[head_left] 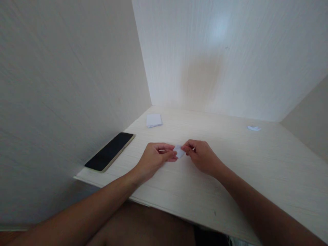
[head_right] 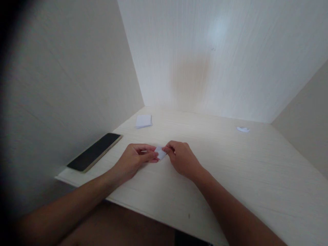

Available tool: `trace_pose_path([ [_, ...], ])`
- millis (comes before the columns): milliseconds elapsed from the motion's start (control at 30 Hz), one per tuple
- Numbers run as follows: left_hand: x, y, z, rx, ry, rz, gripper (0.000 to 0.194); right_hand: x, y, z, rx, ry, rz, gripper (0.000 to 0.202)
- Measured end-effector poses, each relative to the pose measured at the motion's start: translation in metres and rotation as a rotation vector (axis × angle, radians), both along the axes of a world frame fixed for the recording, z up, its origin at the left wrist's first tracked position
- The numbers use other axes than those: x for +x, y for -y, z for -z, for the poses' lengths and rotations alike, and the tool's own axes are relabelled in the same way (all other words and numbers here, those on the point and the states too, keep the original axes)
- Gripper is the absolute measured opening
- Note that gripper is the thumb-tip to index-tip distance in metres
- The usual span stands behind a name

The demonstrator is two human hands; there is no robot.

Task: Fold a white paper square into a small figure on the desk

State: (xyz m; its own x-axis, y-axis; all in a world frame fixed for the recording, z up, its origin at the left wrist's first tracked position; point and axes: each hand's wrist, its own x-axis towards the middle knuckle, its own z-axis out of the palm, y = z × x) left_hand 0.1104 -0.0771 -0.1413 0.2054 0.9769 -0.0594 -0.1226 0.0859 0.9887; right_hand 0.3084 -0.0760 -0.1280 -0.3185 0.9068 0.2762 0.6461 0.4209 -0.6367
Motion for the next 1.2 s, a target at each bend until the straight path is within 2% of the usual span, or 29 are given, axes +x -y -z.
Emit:
trace_pose_path([
  [133, -0.001, -0.001, 0.002, 0.007, 0.026, -0.003, 0.027, 0.001, -0.003, 0.005, -0.079, -0.057, -0.055, 0.022],
  [267, 0.0, -0.002, 0.002, 0.004, 0.062, 0.02, 0.024, -0.001, -0.003, 0.005, -0.032, -0.081, -0.018, 0.022],
  [467, 0.002, -0.002, 0.0, 0.004, 0.145, -0.057, 0.027, -0.002, -0.001, 0.001, -0.19, -0.241, -0.045, 0.025],
  [567, 0.004, 0.001, -0.001, 0.004, 0.163, -0.067, 0.028, -0.003, -0.001, 0.001, -0.181, -0.227, -0.028, 0.023],
  [767, 0.01, 0.001, -0.006, 0.038, 0.125, -0.082, 0.029, -0.003, -0.003, 0.004, -0.173, -0.28, 0.021, 0.025],
  [933, 0.009, 0.0, -0.005, 0.117, 0.084, -0.12, 0.029, -0.002, -0.005, 0.008, -0.28, -0.382, -0.069, 0.022],
  [1033, 0.009, 0.001, -0.003, 0.13, 0.084, -0.123, 0.029, -0.004, -0.005, 0.01, -0.26, -0.351, -0.063, 0.024],
  [1200, 0.013, 0.002, -0.004, 0.137, 0.078, -0.158, 0.031, -0.007, -0.004, 0.009, -0.179, -0.308, 0.028, 0.025],
])
